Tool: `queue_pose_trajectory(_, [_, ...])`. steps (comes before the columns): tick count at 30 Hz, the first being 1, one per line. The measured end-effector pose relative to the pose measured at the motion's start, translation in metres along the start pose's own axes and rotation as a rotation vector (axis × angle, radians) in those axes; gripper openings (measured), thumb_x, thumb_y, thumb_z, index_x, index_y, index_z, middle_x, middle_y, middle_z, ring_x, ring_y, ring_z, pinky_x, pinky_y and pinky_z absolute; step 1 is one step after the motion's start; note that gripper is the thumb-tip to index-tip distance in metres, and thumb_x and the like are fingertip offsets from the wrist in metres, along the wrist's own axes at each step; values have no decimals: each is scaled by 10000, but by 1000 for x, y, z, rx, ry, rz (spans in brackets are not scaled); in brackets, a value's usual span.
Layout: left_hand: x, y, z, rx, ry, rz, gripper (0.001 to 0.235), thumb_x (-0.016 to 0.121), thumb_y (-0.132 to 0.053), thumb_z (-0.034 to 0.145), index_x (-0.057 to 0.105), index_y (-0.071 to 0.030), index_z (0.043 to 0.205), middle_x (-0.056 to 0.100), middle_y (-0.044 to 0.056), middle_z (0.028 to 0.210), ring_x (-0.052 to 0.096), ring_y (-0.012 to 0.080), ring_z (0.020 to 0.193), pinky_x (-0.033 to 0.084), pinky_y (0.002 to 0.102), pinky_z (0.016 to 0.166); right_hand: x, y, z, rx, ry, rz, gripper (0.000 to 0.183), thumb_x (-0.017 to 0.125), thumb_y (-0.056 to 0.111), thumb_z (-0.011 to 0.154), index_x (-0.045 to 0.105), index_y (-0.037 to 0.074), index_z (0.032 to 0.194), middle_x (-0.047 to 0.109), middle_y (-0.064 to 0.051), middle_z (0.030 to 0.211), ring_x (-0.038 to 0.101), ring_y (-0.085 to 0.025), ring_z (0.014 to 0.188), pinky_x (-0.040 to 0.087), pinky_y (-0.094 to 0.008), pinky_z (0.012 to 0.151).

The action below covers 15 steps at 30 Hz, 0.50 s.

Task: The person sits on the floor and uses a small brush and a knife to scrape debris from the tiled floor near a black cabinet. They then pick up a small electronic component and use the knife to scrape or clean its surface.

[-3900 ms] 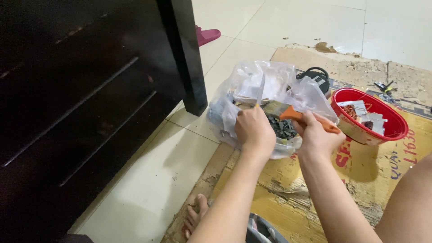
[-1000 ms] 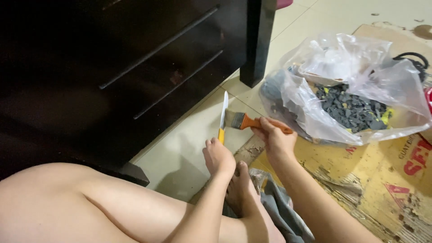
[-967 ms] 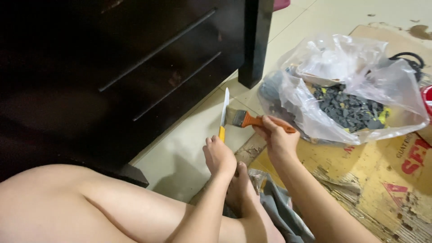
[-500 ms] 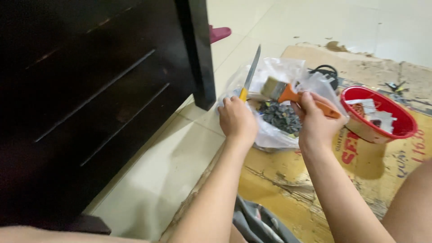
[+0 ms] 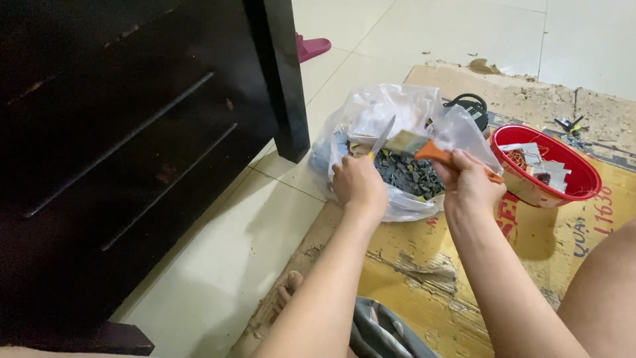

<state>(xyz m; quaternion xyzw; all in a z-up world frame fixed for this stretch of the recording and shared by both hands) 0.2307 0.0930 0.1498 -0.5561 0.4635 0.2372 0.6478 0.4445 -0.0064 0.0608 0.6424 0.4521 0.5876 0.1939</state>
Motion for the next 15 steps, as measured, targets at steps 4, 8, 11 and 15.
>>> queue_pose_trajectory(4, [5, 4, 4, -35, 13, -99, 270, 558, -40, 950, 686, 65, 1163, 637, 204, 1169, 593, 374, 1165, 561, 466, 951, 22, 2, -15, 55, 75, 67, 159, 810, -50, 797, 676, -69, 881, 715, -254, 894, 788, -426, 853, 699, -607, 739])
queue_pose_trajectory(8, [-30, 54, -29, -179, -233, -451, 255, 595, -11, 902, 677, 126, 1101, 654, 276, 1095, 632, 451, 1116, 524, 521, 971, 55, 4, -62, 106, 256, 127, 135, 797, -17, 833, 707, -73, 917, 728, -301, 997, 774, -466, 954, 678, -613, 846])
queue_pose_trajectory(11, [-19, 135, -56, -337, -395, -585, 220, 563, 5, 899, 706, 110, 1030, 696, 284, 972, 669, 471, 1043, 520, 541, 953, 70, -14, -116, 105, 395, 32, 102, 805, 28, 850, 723, -16, 893, 743, -254, 983, 781, -400, 925, 693, -564, 855])
queue_pose_trajectory(15, [35, 252, -105, -768, -388, -605, 177, 656, -118, 914, 775, -68, 1035, 769, 160, 953, 731, 356, 1020, 595, 458, 894, 76, -60, -165, 119, 530, -94, 119, 847, 32, 842, 734, 21, 879, 748, -198, 907, 778, -354, 866, 696, -523, 801])
Point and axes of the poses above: each hand's wrist, its own z-axis towards the middle knuckle, its own x-axis out of the palm, y = z × x, the point moved 8 cm from there along z, towards the middle knuckle
